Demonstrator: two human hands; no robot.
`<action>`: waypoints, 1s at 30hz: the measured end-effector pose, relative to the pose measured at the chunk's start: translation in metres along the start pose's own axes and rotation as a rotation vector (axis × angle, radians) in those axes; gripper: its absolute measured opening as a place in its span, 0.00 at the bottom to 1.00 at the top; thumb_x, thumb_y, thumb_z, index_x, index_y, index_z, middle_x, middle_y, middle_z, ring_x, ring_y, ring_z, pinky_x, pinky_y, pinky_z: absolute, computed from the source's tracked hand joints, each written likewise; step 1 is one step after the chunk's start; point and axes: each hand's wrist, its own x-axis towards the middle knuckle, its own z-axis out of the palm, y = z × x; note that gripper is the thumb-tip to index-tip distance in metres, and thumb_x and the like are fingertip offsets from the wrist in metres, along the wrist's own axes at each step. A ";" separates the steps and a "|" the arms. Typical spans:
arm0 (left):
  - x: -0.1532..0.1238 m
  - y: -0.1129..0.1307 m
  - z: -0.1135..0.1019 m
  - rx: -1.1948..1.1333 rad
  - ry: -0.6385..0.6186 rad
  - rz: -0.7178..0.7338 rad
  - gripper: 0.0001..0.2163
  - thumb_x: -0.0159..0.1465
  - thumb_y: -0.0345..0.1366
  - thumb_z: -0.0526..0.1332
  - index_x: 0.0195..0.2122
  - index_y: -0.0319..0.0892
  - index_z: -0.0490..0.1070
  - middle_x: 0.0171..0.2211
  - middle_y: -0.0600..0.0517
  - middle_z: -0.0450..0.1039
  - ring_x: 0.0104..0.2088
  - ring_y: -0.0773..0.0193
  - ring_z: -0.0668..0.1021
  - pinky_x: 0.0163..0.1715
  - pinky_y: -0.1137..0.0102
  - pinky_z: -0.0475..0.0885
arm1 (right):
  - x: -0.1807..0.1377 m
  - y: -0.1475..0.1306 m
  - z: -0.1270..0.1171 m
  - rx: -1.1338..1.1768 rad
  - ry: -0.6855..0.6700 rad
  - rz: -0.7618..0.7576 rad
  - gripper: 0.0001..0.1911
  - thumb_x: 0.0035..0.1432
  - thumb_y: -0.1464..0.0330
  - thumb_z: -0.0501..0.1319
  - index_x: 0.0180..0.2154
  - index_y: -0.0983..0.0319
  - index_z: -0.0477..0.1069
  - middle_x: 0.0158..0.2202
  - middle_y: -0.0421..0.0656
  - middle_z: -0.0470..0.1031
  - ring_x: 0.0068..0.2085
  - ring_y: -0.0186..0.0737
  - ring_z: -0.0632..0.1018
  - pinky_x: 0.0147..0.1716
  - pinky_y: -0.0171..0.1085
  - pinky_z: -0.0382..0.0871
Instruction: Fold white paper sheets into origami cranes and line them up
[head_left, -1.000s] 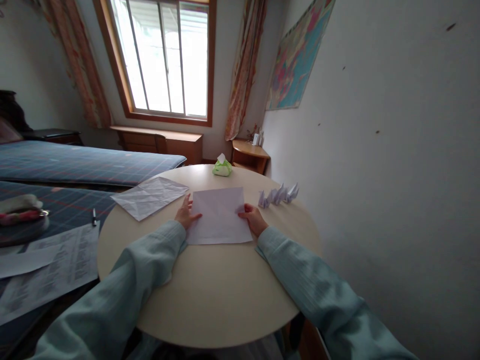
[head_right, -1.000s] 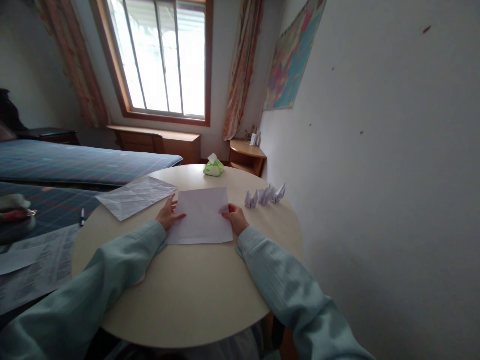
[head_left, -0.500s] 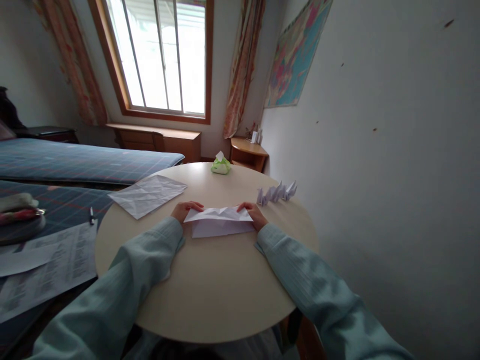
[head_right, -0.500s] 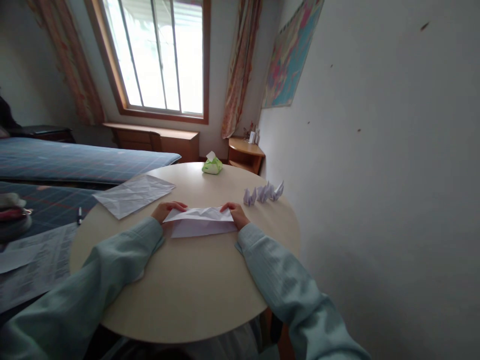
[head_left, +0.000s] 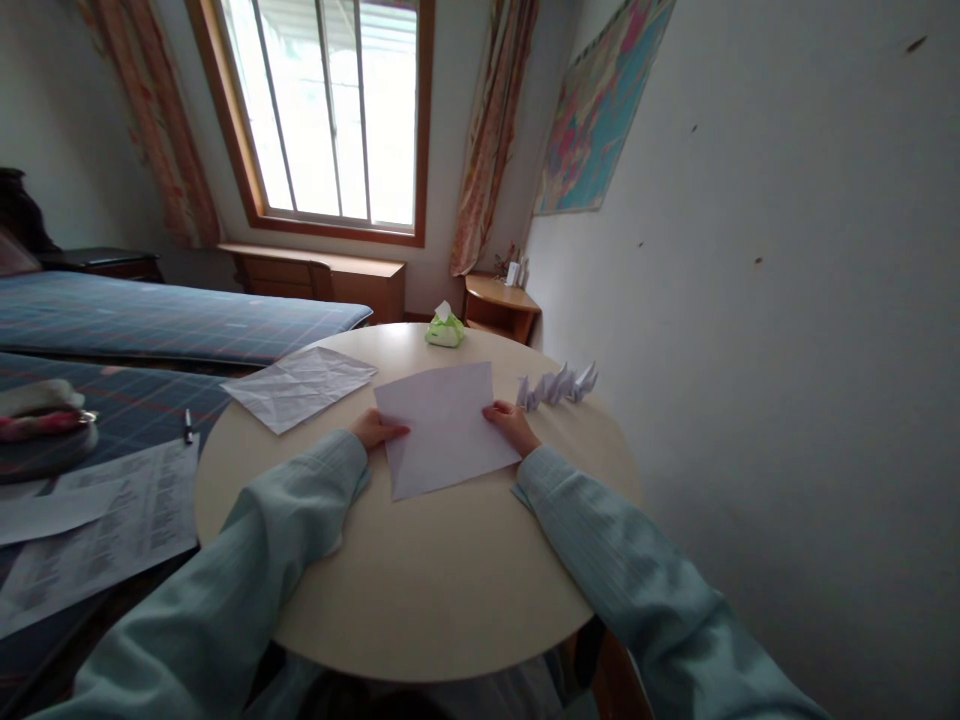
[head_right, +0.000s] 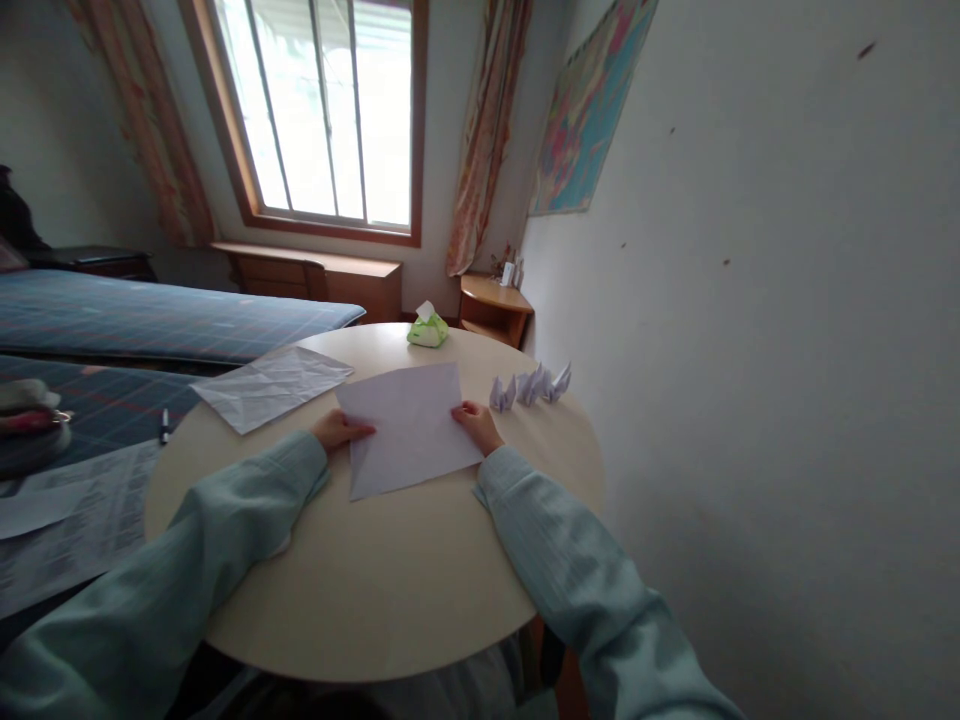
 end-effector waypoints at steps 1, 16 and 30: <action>-0.001 0.000 0.000 0.002 -0.024 -0.001 0.17 0.31 0.40 0.68 0.23 0.37 0.71 0.22 0.50 0.74 0.28 0.57 0.75 0.29 0.65 0.70 | 0.001 0.000 0.000 -0.002 -0.001 0.005 0.11 0.33 0.66 0.59 0.24 0.64 0.67 0.20 0.36 0.69 0.21 0.31 0.68 0.21 0.31 0.62; 0.006 0.010 -0.004 -0.280 0.156 -0.056 0.18 0.36 0.39 0.67 0.26 0.34 0.71 0.23 0.48 0.73 0.29 0.59 0.74 0.32 0.65 0.69 | -0.013 -0.005 0.008 0.001 -0.045 -0.156 0.16 0.42 0.64 0.56 0.35 0.63 0.68 0.25 0.42 0.73 0.28 0.39 0.73 0.27 0.36 0.65; -0.010 0.029 0.002 -0.170 0.073 -0.161 0.03 0.39 0.29 0.54 0.17 0.38 0.66 0.13 0.54 0.66 0.18 0.65 0.70 0.21 0.69 0.65 | -0.015 -0.009 0.006 -0.185 -0.048 -0.132 0.11 0.43 0.64 0.47 0.22 0.62 0.64 0.17 0.40 0.63 0.22 0.35 0.66 0.23 0.34 0.58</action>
